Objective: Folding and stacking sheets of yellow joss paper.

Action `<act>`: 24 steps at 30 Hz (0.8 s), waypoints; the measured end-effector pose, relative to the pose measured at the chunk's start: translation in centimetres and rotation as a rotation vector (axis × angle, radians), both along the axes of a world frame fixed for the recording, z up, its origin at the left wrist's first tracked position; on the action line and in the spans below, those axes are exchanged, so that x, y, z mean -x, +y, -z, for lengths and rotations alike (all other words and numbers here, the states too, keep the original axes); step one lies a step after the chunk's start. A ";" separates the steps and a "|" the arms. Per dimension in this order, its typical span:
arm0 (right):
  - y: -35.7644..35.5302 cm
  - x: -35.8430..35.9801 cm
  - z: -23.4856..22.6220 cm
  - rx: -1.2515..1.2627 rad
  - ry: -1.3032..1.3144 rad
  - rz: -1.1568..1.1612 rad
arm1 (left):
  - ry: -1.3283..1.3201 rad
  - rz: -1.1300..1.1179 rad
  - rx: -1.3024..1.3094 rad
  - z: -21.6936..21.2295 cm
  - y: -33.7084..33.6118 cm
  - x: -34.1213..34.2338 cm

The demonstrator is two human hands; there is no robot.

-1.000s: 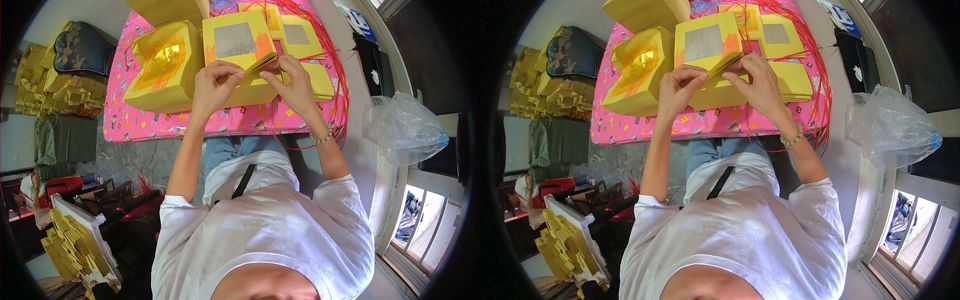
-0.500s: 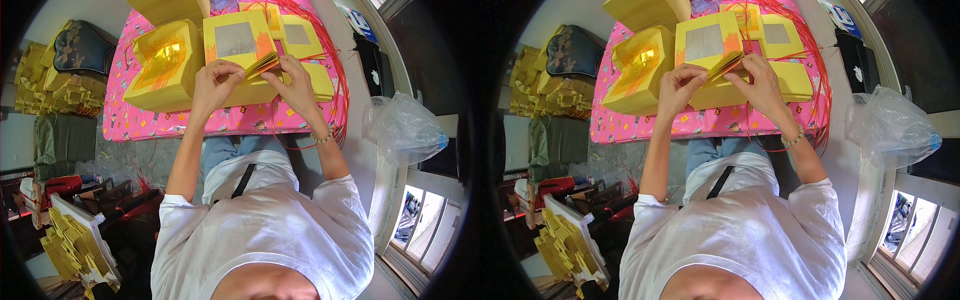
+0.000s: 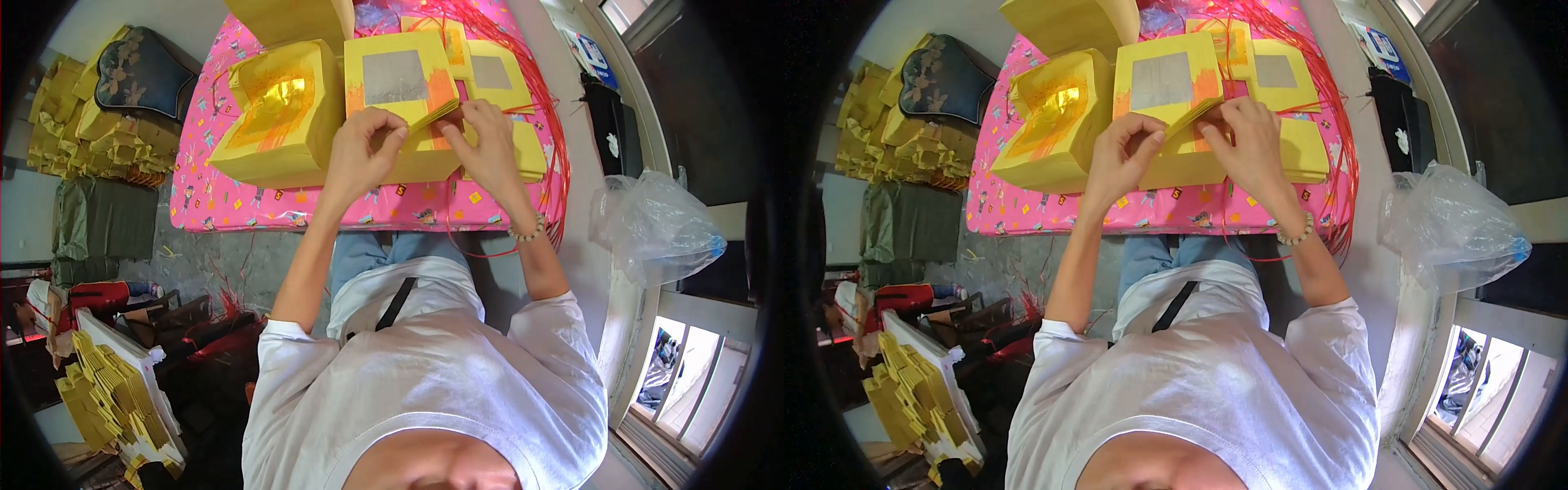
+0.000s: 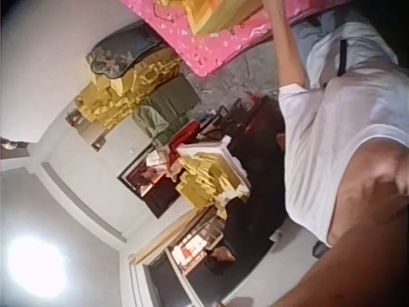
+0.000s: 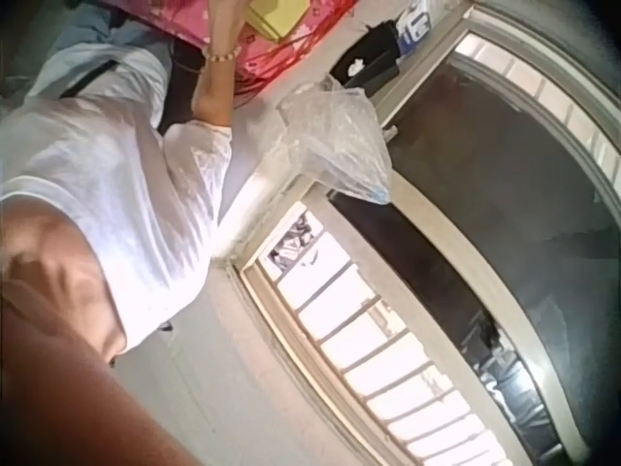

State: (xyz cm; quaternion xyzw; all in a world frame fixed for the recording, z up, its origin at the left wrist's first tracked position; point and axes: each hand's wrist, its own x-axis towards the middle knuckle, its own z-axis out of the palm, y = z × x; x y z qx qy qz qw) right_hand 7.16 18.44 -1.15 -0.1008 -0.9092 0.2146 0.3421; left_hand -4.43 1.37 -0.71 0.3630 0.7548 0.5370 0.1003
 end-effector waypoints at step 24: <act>1.4 5.7 -1.4 0.620 0.171 -0.591 | 0.403 -0.128 -0.534 -0.3 -0.9 0.2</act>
